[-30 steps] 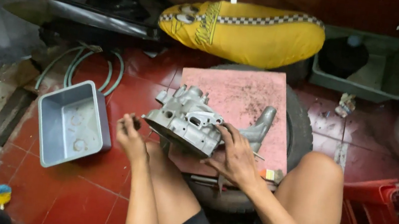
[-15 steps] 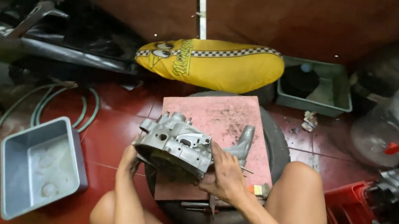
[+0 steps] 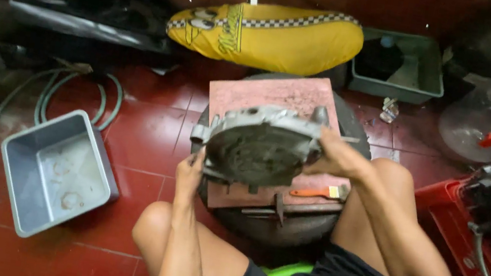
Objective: Disassembling and cleaning components of a motorcycle engine crankcase using hand tools.
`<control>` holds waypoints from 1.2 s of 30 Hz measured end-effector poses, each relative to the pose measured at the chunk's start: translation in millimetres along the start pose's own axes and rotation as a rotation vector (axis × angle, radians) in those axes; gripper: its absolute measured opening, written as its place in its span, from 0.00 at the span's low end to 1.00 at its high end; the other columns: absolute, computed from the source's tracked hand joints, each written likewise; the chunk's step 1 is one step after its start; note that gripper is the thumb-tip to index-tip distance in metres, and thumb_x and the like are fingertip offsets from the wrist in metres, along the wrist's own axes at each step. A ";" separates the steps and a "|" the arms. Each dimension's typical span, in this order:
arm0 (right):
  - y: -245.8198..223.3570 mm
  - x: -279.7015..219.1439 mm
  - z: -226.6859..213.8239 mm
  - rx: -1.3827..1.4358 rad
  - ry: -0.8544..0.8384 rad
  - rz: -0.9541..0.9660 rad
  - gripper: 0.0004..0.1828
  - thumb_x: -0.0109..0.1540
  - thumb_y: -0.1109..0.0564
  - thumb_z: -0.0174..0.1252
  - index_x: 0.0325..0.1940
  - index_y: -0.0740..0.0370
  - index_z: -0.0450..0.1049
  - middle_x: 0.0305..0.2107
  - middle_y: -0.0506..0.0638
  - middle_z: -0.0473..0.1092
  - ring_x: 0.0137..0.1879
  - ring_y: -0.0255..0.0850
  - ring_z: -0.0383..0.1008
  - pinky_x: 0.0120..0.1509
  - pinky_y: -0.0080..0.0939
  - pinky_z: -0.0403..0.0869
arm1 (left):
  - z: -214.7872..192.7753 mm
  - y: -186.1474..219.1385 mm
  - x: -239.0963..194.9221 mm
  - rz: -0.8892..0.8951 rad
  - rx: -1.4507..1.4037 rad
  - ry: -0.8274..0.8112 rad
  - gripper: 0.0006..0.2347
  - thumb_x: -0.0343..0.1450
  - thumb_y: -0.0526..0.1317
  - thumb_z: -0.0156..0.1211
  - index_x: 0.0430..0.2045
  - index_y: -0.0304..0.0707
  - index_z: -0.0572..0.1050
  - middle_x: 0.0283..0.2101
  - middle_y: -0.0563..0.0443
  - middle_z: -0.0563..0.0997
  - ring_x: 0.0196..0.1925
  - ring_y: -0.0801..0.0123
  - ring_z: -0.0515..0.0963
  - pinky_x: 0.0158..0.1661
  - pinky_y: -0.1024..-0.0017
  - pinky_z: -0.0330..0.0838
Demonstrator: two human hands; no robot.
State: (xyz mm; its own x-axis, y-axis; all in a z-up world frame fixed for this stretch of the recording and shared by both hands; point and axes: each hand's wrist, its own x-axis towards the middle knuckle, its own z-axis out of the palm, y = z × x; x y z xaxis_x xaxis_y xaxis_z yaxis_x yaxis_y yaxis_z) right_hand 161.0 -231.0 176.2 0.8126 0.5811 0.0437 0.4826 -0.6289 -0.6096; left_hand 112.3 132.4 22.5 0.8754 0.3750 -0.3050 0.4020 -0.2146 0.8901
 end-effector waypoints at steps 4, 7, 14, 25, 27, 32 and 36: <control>70.2 -1.9 16.6 -0.013 0.050 -0.029 0.63 0.32 0.36 0.82 0.65 0.65 0.66 0.54 0.68 0.69 0.61 0.67 0.70 0.67 0.66 0.66 | 21.4 8.2 -15.9 0.018 -0.046 0.058 0.29 0.72 0.60 0.63 0.50 0.27 0.78 0.49 0.29 0.82 0.59 0.46 0.79 0.58 0.57 0.71; 68.4 -5.8 15.6 -0.070 0.096 -0.041 0.61 0.31 0.35 0.82 0.63 0.59 0.70 0.55 0.63 0.69 0.62 0.61 0.71 0.68 0.60 0.67 | 37.8 -16.8 3.1 0.031 -0.041 0.059 0.30 0.72 0.58 0.62 0.52 0.23 0.77 0.51 0.26 0.81 0.60 0.44 0.77 0.59 0.55 0.70; 67.9 -27.8 31.9 -0.240 0.213 -0.098 0.67 0.35 0.37 0.78 0.72 0.67 0.62 0.63 0.68 0.67 0.67 0.68 0.66 0.72 0.61 0.63 | 43.9 48.6 -14.5 0.681 -0.085 0.318 0.18 0.81 0.37 0.51 0.62 0.20 0.65 0.61 0.19 0.70 0.68 0.38 0.65 0.67 0.46 0.58; 76.7 -63.1 90.9 -0.331 0.436 0.042 0.48 0.46 0.41 0.71 0.69 0.50 0.65 0.63 0.57 0.66 0.68 0.57 0.67 0.73 0.55 0.67 | 101.8 194.1 -166.8 1.304 0.200 0.118 0.09 0.75 0.32 0.56 0.36 0.19 0.79 0.42 0.30 0.83 0.46 0.40 0.82 0.55 0.52 0.72; 67.5 -85.6 80.7 -0.258 0.549 0.070 0.46 0.48 0.51 0.69 0.70 0.48 0.63 0.63 0.54 0.66 0.68 0.56 0.66 0.72 0.57 0.70 | 110.3 210.3 -183.7 1.333 0.262 0.035 0.08 0.75 0.27 0.53 0.34 0.15 0.78 0.40 0.25 0.83 0.41 0.38 0.81 0.50 0.53 0.74; 17.7 -194.8 23.9 0.384 0.766 0.096 0.22 0.63 0.55 0.63 0.61 0.54 0.72 0.53 0.49 0.75 0.54 0.45 0.78 0.62 0.43 0.77 | 143.1 204.0 -221.6 1.243 0.037 -0.219 0.05 0.75 0.28 0.56 0.39 0.25 0.67 0.44 0.33 0.74 0.48 0.47 0.76 0.60 0.57 0.73; 9.1 -275.3 11.6 0.393 0.984 0.321 0.10 0.59 0.59 0.68 0.44 0.63 0.80 0.36 0.48 0.79 0.38 0.39 0.79 0.47 0.36 0.76 | 216.5 198.9 -254.2 1.022 -0.004 -0.646 0.05 0.71 0.30 0.57 0.37 0.26 0.75 0.41 0.38 0.80 0.45 0.56 0.80 0.54 0.64 0.75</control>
State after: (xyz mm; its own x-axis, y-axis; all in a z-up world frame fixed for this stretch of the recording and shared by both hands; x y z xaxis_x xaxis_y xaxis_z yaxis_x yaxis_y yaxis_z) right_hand -62.1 -390.7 149.4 0.8705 -0.3536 0.3425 0.2074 -0.3675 -0.9066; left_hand 27.8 -200.8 203.8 0.7620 -0.4861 0.4279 -0.5535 -0.1457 0.8200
